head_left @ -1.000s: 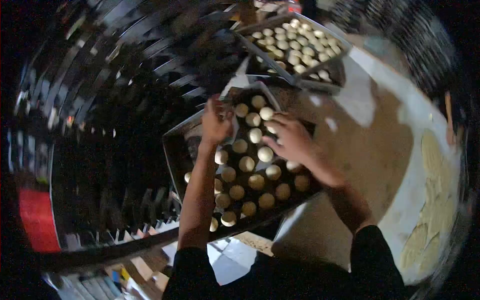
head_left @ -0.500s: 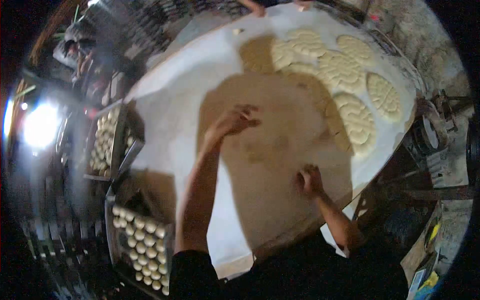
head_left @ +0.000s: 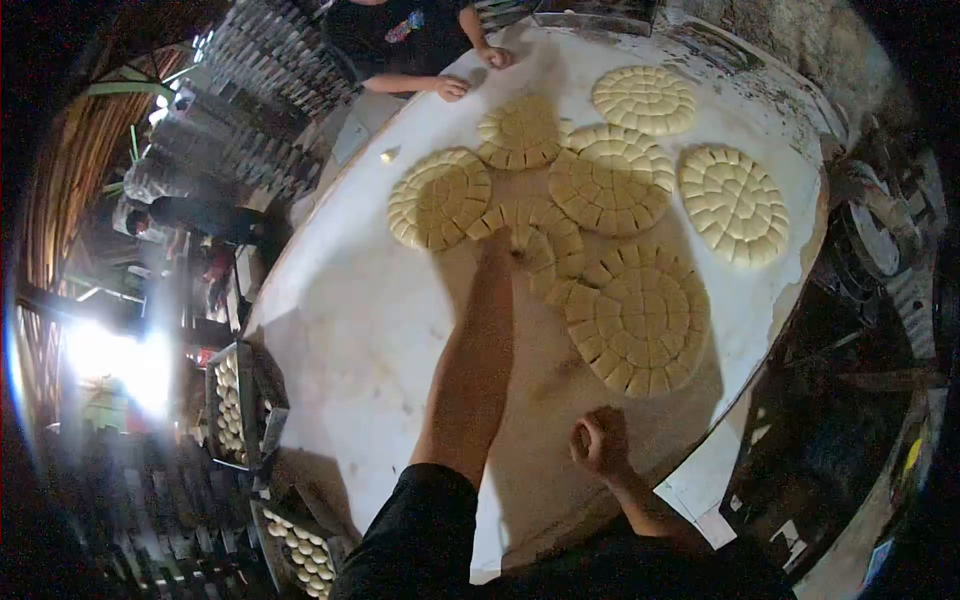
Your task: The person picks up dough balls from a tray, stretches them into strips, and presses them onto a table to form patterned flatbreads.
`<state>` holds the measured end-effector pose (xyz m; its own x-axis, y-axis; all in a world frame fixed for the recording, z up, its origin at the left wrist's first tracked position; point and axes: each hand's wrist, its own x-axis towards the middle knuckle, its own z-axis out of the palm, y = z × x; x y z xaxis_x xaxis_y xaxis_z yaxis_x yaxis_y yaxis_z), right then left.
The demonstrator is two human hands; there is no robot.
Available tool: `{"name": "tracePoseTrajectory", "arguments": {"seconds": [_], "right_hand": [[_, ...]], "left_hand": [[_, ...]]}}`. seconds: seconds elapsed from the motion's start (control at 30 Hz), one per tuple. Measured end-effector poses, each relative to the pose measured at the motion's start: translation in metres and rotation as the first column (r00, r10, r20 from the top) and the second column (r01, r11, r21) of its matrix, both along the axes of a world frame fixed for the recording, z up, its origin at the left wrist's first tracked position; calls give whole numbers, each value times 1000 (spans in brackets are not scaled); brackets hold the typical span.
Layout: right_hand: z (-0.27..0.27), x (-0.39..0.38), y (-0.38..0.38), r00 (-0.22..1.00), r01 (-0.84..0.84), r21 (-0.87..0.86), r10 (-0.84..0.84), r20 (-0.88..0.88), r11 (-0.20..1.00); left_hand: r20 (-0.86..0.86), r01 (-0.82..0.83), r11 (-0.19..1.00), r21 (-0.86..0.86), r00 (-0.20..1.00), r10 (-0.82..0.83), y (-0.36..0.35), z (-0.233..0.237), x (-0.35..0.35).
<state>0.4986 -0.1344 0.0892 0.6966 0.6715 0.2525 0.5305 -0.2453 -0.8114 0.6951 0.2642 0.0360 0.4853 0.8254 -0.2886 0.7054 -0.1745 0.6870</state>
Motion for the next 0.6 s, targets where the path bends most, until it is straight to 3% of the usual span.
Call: {"name": "tracePoseTrajectory", "arguments": {"seconds": [0.07, 0.17, 0.23, 0.3, 0.37, 0.4, 0.47, 0.53, 0.6], "right_hand": [[9, 4, 4, 998, -41, 40, 42, -43, 998], [28, 12, 8, 993, -98, -86, 92, -71, 992], [0, 1, 22, 971, 109, -241, -51, 234, 964], [-14, 1, 28, 837, 178, 35, -170, 520, 983], [-34, 10, 30, 976, 105, 1, -103, 190, 994], [-18, 8, 26, 993, 55, -44, -51, 103, 997], [-2, -12, 19, 1000, 4, -108, -1, 22, 994], [-13, -45, 18, 999, 9, -142, -3, 42, 990], [-32, -110, 24, 965, -243, -123, 252, 68, 962]], "left_hand": [[291, -12, 943, -334, 950, 115, 2, -2, -44], [521, -107, 904, -414, 787, 331, -27, -25, -128], [649, -262, 933, -246, 670, 359, -59, -57, -175], [716, -404, 915, -27, 631, 299, -94, -90, -225], [640, -416, 901, 123, 727, 248, -145, -67, -294], [547, -320, 931, 175, 818, 178, -168, -54, -334], [580, -293, 956, 2, 779, 238, -220, -12, -400], [714, -321, 852, -414, 466, 523, -269, 35, -450], [741, -82, 807, -585, 350, 573, -286, 44, -499]]}}
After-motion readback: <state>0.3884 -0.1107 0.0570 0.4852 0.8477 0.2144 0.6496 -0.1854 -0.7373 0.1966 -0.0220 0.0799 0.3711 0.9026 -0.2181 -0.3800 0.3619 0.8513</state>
